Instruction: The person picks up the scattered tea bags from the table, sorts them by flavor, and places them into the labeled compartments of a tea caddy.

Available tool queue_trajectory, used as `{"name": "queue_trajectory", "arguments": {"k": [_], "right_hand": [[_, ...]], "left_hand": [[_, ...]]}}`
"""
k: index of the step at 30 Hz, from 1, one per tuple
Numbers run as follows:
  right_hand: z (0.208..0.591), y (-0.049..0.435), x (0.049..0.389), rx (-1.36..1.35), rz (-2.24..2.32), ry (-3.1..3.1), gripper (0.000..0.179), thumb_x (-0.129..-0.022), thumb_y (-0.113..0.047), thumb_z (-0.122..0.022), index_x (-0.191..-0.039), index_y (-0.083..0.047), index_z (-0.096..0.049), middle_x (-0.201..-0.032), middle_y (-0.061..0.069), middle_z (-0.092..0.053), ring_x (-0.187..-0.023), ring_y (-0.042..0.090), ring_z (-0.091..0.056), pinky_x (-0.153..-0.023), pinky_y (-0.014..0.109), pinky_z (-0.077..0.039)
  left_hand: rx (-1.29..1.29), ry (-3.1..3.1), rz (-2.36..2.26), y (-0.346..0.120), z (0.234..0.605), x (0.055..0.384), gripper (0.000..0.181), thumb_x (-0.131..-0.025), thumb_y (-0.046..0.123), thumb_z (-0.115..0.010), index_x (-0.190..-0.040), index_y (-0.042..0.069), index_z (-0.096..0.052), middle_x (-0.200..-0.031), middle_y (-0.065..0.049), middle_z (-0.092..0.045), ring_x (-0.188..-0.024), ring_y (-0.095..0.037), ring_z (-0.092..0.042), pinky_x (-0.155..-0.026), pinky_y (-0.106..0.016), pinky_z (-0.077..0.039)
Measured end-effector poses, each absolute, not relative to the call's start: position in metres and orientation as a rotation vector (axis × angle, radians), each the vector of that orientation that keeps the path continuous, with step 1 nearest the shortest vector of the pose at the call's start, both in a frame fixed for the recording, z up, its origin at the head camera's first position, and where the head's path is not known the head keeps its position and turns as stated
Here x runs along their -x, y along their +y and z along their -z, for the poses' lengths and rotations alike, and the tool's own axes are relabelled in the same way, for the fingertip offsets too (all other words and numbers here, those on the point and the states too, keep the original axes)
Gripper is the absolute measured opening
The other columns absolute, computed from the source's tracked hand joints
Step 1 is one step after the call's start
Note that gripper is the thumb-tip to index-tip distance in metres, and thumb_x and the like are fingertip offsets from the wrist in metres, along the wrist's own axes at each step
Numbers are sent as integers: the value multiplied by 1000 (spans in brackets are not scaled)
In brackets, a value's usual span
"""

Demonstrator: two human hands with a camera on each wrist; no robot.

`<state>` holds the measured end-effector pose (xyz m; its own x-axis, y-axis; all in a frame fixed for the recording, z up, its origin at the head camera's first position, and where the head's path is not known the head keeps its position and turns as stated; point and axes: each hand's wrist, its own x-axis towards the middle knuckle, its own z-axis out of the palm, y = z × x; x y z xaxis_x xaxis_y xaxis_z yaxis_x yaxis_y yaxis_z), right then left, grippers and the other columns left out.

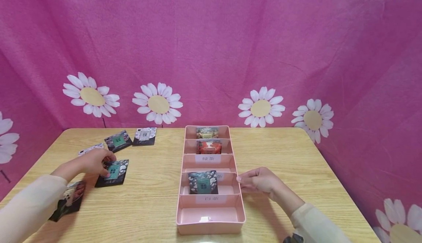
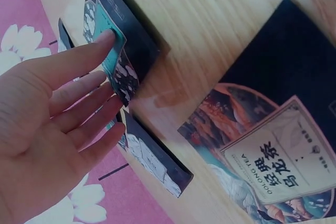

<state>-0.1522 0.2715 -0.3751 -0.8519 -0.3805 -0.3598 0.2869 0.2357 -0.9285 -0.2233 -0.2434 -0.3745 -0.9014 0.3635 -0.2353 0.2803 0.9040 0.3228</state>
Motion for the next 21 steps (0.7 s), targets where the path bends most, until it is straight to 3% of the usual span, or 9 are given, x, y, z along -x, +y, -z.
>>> {"name": "queue_trajectory", "arguments": {"k": [21], "right_hand": [[376,271,152,86,1668,1989,45,-91,-14,-63,-115,23,-54,-91,-2,-73,-88,7,-69,-86,31,-57]], "left_hand": [[-569,2757,-449,-209,386,219,48,-66,16,-86,-106,0,-65,-105,-13,-68,-100,-28,-64,-92,-47,-51]]}}
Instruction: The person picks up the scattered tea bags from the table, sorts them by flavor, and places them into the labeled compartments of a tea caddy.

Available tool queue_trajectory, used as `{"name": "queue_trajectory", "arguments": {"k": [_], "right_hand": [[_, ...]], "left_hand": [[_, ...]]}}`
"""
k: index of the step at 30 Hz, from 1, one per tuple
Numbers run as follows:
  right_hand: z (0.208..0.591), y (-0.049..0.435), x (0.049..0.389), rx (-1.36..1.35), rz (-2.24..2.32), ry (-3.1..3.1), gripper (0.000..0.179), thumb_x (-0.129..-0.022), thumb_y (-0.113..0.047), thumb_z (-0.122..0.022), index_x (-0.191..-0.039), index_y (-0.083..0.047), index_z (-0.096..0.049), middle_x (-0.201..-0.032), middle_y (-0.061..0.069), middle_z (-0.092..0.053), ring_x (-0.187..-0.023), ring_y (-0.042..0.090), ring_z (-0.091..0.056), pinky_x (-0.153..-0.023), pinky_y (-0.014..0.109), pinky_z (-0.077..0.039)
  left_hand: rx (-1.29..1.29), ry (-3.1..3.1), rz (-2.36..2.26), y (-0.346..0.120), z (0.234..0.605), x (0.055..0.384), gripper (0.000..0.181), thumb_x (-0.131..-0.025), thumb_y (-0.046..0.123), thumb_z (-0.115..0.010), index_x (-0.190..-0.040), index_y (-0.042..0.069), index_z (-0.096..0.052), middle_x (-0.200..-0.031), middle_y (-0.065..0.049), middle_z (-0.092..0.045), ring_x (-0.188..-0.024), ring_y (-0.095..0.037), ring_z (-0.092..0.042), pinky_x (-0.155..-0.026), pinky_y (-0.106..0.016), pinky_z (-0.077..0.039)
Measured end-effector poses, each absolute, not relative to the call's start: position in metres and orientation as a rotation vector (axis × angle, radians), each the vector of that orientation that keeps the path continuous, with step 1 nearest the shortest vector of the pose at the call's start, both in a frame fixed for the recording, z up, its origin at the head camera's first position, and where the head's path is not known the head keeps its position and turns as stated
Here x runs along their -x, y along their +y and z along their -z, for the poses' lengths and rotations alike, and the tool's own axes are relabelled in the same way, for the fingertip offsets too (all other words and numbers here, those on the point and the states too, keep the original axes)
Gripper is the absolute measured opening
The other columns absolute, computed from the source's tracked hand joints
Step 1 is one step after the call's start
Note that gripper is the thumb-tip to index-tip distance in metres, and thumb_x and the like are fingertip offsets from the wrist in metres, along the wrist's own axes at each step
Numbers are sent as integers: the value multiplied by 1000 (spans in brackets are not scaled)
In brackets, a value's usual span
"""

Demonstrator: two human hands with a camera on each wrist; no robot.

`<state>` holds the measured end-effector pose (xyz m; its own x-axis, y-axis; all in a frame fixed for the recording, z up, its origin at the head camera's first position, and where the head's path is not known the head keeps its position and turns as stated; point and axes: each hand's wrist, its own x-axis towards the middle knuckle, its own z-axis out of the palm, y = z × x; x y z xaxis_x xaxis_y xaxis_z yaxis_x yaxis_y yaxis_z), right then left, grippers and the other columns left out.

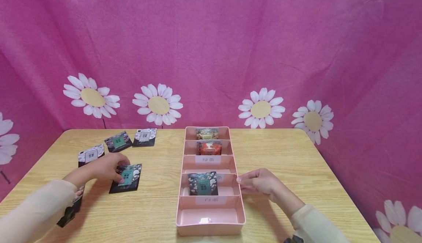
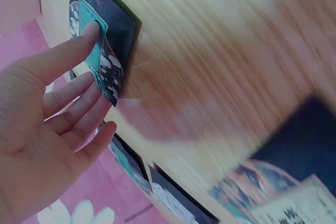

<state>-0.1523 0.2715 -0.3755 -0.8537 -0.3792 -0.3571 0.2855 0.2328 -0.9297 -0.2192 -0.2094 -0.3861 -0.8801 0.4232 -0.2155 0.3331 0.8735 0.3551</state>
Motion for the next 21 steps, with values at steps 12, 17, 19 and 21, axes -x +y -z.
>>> {"name": "queue_trajectory", "arguments": {"k": [12,17,19,21], "right_hand": [[375,271,152,90,1674,1986,47,-90,-14,-64,-115,24,-53,-93,-1,-73,-90,7,-68,-86,29,-57],[374,271,152,90,1664,1995,48,-90,-14,-65,-116,25,-53,-96,1,-73,-91,7,-68,-86,30,-57],[374,271,152,84,1662,1998,49,-90,-15,-65,-116,25,-52,-97,3,-73,-92,8,-68,-86,30,-57],[374,271,152,83,1657,2003,49,-90,-15,-65,-117,25,-52,-98,3,-73,-92,8,-68,-86,30,-57]], "left_hand": [[-662,2699,-574,-173,388,211,40,-66,13,-86,-99,4,-64,-97,-6,-66,-92,-19,-61,-88,-42,-52],[-674,2676,-659,-168,384,212,28,-69,7,-82,-91,6,-65,-87,-3,-65,-81,-14,-57,-77,-34,-51],[-699,2666,-687,-167,382,213,23,-70,5,-81,-87,6,-66,-83,-2,-65,-78,-12,-56,-73,-30,-50],[-717,2649,-719,-167,380,214,18,-72,4,-78,-84,7,-66,-80,-2,-65,-76,-10,-56,-70,-27,-49]]}}
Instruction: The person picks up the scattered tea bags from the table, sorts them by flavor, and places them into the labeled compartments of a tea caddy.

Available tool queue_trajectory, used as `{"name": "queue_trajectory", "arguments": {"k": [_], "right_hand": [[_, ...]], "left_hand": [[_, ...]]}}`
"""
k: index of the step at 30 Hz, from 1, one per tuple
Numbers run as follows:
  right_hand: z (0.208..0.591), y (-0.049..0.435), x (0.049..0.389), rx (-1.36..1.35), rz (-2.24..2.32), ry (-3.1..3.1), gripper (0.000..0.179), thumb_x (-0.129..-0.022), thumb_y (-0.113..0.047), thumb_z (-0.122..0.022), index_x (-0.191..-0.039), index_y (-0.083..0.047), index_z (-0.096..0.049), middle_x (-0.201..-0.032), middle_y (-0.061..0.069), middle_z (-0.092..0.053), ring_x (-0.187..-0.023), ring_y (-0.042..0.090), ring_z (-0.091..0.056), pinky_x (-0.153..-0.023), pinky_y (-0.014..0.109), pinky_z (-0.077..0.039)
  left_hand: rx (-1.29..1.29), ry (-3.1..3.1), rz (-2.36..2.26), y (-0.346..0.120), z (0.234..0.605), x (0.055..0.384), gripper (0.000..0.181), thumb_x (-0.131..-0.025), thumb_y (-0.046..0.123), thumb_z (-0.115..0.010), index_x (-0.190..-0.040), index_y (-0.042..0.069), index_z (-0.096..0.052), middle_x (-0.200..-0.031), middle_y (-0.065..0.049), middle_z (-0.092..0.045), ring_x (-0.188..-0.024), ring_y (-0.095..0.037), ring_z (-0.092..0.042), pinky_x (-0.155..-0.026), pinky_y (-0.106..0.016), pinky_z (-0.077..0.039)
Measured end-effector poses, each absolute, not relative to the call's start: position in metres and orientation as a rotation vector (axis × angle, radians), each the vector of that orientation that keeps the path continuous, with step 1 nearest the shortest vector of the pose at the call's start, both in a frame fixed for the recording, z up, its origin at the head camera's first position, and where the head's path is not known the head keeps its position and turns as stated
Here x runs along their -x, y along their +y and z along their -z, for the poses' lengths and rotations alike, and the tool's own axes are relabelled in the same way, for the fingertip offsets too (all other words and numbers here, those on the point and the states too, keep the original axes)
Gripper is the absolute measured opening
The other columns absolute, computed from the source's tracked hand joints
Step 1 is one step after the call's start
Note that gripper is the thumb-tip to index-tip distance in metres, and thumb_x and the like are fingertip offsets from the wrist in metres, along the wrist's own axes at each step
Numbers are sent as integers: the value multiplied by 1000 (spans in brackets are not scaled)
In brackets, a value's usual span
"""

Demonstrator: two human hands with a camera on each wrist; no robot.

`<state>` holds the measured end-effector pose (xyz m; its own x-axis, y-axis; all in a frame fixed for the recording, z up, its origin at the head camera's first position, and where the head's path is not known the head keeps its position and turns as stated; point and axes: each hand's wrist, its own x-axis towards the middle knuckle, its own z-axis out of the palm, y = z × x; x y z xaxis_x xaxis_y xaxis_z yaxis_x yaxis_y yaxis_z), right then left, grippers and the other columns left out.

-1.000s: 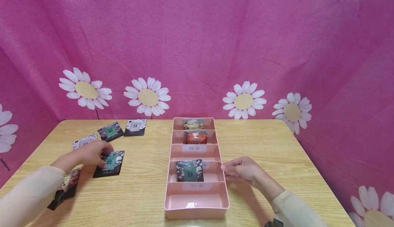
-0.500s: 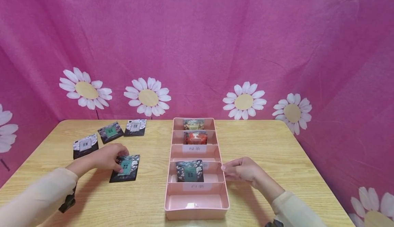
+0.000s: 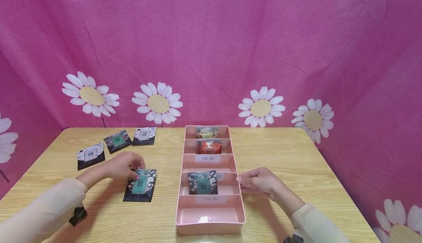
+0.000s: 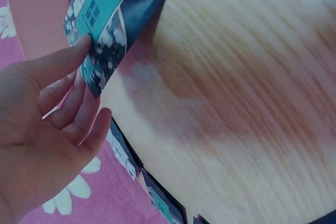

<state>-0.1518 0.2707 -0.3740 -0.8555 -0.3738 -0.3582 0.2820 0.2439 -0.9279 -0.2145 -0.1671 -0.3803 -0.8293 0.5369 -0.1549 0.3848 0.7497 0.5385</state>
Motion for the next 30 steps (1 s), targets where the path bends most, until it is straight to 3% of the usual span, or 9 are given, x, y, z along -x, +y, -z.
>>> {"name": "queue_trajectory", "arguments": {"k": [8,30], "right_hand": [[375,271,151,84,1674,1989,47,-90,-14,-64,-116,25,-53,-92,-2,-72,-90,6,-67,-86,29,-57],[374,270,151,43,1673,2010,45,-89,-13,-66,-114,22,-56,-90,-3,-71,-88,7,-68,-86,30,-57]], "left_hand": [[-696,2468,-885,-171,380,217,4,-80,3,-70,-83,2,-67,-74,-3,-67,-69,-8,-54,-63,-23,-46],[-624,2358,-1086,-171,369,218,18,-86,13,-68,-95,-2,-69,-87,-11,-74,-77,-8,-60,-75,-27,-49]]}}
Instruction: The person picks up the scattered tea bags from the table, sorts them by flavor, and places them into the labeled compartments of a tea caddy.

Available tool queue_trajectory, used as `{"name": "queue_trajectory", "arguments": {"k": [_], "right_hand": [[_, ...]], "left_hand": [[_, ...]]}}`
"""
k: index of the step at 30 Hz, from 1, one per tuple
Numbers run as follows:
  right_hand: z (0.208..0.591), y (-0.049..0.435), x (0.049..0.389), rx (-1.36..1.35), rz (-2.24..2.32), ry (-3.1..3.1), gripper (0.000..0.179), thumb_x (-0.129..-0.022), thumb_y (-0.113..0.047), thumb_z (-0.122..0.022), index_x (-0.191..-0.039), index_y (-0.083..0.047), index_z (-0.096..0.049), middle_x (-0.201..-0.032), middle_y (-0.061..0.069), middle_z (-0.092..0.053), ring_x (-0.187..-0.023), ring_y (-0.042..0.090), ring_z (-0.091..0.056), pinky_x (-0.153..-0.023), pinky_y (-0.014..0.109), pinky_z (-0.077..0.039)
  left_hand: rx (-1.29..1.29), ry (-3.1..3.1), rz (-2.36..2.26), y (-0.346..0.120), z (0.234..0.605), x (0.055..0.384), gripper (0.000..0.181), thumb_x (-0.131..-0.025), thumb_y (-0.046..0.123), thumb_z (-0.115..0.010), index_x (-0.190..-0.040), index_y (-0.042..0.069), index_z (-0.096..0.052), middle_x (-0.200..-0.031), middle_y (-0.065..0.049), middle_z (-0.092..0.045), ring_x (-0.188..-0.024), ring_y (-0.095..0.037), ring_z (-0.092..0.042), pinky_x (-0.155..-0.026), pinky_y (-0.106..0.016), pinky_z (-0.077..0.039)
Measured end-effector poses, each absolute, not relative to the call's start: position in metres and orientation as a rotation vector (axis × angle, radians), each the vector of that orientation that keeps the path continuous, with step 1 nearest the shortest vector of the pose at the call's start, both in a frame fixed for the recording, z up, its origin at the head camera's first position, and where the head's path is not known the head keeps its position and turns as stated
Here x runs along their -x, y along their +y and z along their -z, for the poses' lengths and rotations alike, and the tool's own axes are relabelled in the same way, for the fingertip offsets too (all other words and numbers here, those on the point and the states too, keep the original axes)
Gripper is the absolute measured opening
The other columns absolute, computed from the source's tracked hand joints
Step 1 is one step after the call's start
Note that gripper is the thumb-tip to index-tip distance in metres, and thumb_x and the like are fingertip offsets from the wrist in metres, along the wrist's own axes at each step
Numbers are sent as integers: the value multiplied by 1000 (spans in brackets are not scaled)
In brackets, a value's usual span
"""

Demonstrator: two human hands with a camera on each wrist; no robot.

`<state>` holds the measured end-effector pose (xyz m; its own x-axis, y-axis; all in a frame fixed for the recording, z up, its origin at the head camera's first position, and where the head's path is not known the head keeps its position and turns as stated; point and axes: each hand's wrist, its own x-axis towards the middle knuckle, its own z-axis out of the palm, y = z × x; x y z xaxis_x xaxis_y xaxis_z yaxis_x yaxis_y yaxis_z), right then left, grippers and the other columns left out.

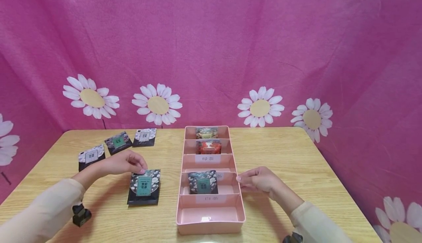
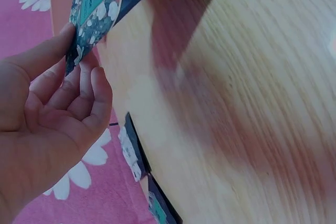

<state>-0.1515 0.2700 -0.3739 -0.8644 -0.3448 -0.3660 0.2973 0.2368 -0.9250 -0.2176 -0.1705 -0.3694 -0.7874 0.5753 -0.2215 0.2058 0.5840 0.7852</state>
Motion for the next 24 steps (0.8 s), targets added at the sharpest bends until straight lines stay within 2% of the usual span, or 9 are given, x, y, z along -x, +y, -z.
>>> {"name": "queue_trajectory", "arguments": {"k": [6,14,24], "right_hand": [[375,269,153,48,1663,2020,45,-89,-13,-65,-114,23,-55,-89,-3,-71,-87,7,-68,-85,30,-57],[376,270,151,65,1660,2026,45,-89,-14,-65,-114,23,-56,-88,-3,-72,-86,7,-68,-84,29,-57],[375,270,152,74,1644,2034,47,-90,-14,-65,-115,24,-54,-94,1,-73,-90,8,-68,-85,30,-57]], "left_hand": [[-598,2370,-1092,-168,363,216,16,-87,13,-67,-96,0,-69,-86,-6,-72,-78,-11,-58,-77,-28,-48],[-609,2388,-1079,-166,357,215,16,-87,14,-68,-96,1,-70,-85,-6,-72,-78,-10,-59,-76,-28,-48],[-642,2407,-1082,-159,343,214,14,-88,14,-67,-96,2,-69,-84,-6,-72,-79,-9,-60,-77,-27,-48]]}}
